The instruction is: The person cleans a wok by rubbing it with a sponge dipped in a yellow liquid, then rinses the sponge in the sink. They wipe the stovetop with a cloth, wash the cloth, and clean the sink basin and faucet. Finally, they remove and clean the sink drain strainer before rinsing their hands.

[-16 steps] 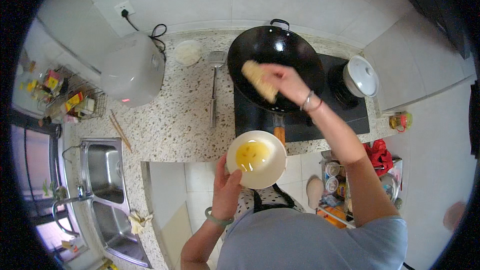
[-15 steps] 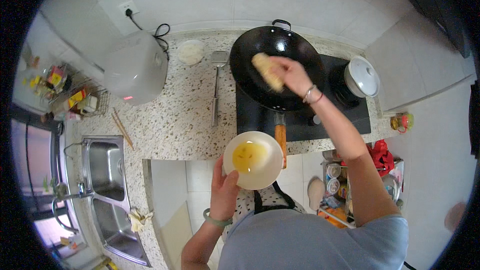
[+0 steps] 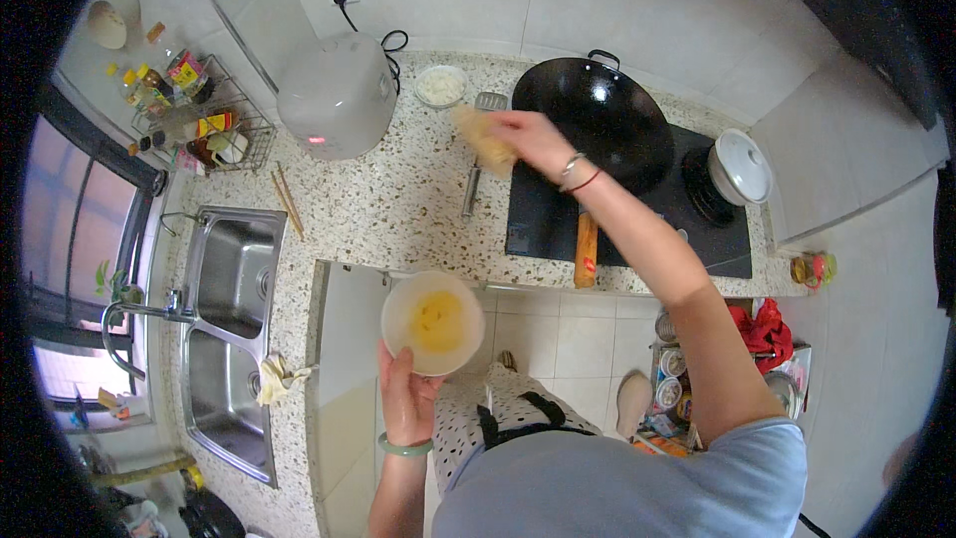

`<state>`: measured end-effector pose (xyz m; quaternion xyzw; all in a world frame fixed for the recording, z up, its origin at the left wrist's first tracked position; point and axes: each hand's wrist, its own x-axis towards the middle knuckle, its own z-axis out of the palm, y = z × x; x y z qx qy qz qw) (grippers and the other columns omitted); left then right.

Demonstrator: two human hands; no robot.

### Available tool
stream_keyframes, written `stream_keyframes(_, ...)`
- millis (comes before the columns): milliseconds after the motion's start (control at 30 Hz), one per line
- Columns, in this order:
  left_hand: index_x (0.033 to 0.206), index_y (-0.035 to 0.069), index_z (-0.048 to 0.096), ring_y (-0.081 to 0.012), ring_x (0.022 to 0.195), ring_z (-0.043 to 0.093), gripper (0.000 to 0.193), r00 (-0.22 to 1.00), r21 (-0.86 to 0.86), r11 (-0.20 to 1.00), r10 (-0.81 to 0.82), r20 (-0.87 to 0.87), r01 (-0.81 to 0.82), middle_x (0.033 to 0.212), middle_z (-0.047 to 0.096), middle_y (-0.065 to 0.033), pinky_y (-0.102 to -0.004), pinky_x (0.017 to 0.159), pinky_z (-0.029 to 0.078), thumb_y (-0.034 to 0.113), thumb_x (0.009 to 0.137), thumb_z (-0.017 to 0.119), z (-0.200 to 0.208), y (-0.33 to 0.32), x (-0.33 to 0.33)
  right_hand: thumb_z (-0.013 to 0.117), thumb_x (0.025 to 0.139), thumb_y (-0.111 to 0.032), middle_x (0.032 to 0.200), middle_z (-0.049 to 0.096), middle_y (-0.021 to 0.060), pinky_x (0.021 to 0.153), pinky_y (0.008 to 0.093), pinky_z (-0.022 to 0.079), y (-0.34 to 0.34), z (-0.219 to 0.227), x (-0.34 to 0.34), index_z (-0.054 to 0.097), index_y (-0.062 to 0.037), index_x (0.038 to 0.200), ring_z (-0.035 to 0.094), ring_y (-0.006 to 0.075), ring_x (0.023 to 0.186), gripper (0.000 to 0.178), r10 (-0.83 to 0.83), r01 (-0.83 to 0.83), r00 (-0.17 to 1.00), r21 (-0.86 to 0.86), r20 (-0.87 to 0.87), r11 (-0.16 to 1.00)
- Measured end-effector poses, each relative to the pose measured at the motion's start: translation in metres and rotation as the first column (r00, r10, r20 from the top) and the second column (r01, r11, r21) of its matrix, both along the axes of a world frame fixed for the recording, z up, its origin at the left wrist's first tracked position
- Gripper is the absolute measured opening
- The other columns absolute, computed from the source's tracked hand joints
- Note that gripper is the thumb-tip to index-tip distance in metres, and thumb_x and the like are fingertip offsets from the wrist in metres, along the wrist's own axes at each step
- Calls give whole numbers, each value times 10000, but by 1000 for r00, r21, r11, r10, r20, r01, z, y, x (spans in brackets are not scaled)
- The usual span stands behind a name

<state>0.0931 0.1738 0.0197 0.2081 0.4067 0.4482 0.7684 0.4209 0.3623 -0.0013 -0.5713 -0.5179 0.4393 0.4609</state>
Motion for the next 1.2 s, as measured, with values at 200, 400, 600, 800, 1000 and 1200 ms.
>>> stream_keyframes(200, 1374, 137, 306, -234, 1122, 544, 463, 998, 40, 999, 37, -56, -35, 1285, 482, -82, -391, 864, 520, 163, 944, 476, 11, 13, -50, 620, 873, -251, 969, 691, 96, 734, 277, 513, -7, 35, -115, 627, -104, 1171, 636, 131, 820, 332, 39, -117, 968, 307, 248, 944)
stream_keyframes(400, 1402, 111, 279, -222, 1109, 542, 494, 993, 31, 999, -18, -116, 22, 1284, 473, -88, -387, 861, 510, 136, 944, 461, -3, 34, -79, 614, 890, -150, 1080, 661, 50, 824, 260, 505, -1, 20, -12, 588, -17, 1206, 614, 114, 925, 343, -337, 332, 941, 221, -13, 917)
stream_keyframes(600, 1408, 108, 290, -219, 1141, 520, 502, 981, -36, 990, -140, -137, 136, 1310, 460, -90, -382, 908, 475, 155, 940, 467, -10, 64, -38, 617, 867, -243, 1171, 606, 179, 843, 367, 503, -44, -36, 203, 551, -58, 1263, 625, 295, 999, 442, -515, 660, 315, 207, 797, 723)
stream_keyframes(800, 1415, 111, 292, -221, 1209, 465, 522, 991, -26, 991, -132, -35, 131, 1331, 455, -68, -393, 995, 398, 154, 928, 474, -28, 84, 29, 581, 840, -166, 1085, 528, 184, 768, 411, 539, -39, -110, 270, 579, -54, 1125, 581, 373, 935, 307, -247, 647, -81, 240, 966, 724)
stream_keyframes(1000, 1414, 93, 293, -223, 1247, 436, 537, 991, -34, 990, -134, -4, 133, 1349, 449, -83, -404, 1029, 365, 129, 912, 482, -32, 91, 70, 579, 834, -152, 1061, 525, 152, 732, 409, 536, 18, -162, 265, 603, -76, 1038, 569, 351, 913, 220, -284, 613, -9, 230, 959, 756)
stream_keyframes(1200, 1404, 81, 311, -230, 1241, 447, 532, 994, -8, 994, -106, -23, 106, 1343, 454, -95, -408, 1022, 374, 130, 904, 486, -23, 92, 89, 646, 791, -123, 1025, 605, 145, 835, 337, 475, 64, -158, 182, 654, -69, 1073, 587, 287, 947, 288, -411, 328, 790, 254, 454, 910)
